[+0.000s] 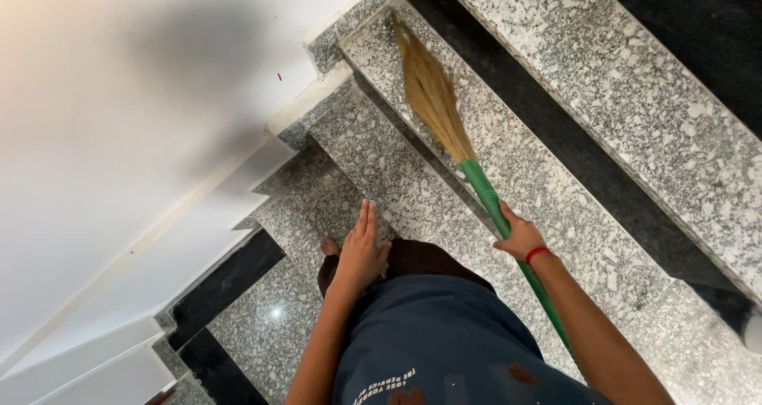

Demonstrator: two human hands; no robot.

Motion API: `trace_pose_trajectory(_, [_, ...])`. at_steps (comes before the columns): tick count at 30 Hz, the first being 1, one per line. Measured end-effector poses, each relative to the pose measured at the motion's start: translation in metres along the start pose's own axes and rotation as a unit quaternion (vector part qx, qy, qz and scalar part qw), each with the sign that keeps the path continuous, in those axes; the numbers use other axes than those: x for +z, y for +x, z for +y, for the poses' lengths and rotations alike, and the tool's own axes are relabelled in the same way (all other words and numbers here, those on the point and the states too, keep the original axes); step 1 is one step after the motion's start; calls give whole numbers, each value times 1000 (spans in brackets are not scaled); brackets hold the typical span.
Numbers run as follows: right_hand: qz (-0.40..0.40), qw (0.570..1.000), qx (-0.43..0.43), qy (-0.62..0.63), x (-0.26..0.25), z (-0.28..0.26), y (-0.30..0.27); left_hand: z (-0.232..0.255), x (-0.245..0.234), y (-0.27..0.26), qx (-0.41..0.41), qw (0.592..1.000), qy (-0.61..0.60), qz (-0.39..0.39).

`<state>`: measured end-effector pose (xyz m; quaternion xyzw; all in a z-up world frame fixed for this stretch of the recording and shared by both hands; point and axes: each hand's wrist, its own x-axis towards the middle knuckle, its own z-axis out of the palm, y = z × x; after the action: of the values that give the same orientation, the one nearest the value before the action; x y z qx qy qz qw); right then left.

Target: The person sweeps the granite steps and landing of a staircase using a broom.

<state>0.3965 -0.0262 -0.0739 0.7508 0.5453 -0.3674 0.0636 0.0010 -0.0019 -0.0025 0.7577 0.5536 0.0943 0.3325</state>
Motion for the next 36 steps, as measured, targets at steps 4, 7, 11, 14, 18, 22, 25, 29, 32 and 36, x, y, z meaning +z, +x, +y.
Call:
trace_pose_trajectory(4, [-65,998,24,1,-6,-20,-31,0,1,6,-18,999,16,-39])
trace_pose_trajectory(7, [-52,997,-26,46,-19,-10,-63,0,1,7,1,999,13,-41])
trace_pose_trajectory(11, [41,992,-87,87,-30,16,-73,4,1,18,38,999,19,-19])
trace_pose_trajectory(14, [74,995,-21,64,-37,22,-41,6,3,18,48,999,17,-10])
trace_pose_trajectory(18, [65,995,33,66,-38,4,16,4,7,11,45,999,27,-16])
trace_pose_trajectory(22, [18,999,18,-27,-12,-18,31,0,8,4,25,1000,0,-12])
trace_pose_trajectory(25, [28,996,-59,-60,-1,-29,10,0,5,3,19,1000,-10,-4])
trace_pose_trajectory(29, [-50,998,-36,-20,-8,-29,-21,1,2,11,19,1000,-13,-15])
trace_pose_trajectory(32, [-21,997,-61,46,-24,1,-45,-1,5,13,35,999,0,-10])
trace_pose_trajectory(36, [33,996,2,85,-39,25,-44,-4,7,15,37,999,-1,-10])
